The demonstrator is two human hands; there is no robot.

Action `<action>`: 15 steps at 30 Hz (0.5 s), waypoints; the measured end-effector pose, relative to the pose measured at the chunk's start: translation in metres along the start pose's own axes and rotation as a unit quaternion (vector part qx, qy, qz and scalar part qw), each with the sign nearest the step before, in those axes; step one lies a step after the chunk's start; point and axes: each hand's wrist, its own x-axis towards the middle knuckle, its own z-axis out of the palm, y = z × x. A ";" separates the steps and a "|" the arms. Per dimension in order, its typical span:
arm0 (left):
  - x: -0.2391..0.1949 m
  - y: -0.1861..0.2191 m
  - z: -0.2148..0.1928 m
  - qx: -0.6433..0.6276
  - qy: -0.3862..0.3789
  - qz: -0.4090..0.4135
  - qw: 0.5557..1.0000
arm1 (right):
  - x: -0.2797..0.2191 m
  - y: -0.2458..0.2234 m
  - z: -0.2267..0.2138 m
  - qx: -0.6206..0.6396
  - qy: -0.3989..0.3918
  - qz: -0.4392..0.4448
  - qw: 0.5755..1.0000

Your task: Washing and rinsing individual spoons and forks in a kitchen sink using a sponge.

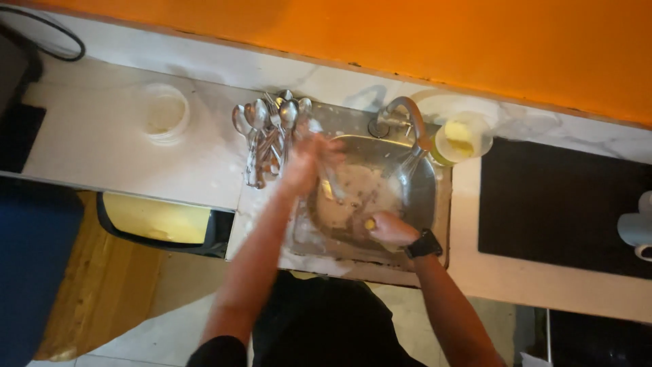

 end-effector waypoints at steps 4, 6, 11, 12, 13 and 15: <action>0.040 -0.037 -0.094 0.070 0.083 -0.003 0.994 | 0.018 0.064 -0.006 -0.206 0.020 0.109 0.972; 0.054 -0.066 -0.137 0.249 0.102 0.086 0.959 | 0.049 0.152 0.024 -0.308 0.039 0.170 0.935; 0.080 -0.087 -0.175 0.610 0.217 0.122 0.753 | 0.060 0.126 0.020 -0.111 0.075 0.357 0.925; 0.072 -0.071 -0.165 0.610 0.221 0.122 0.751 | 0.063 0.119 0.021 -0.113 0.074 0.353 0.926; 0.063 -0.058 -0.154 0.617 0.241 0.119 0.740 | 0.063 0.114 0.025 -0.424 0.188 0.109 0.879; 0.040 -0.036 -0.130 0.622 0.259 0.116 0.729 | 0.067 0.132 0.036 -0.661 0.272 -0.151 0.683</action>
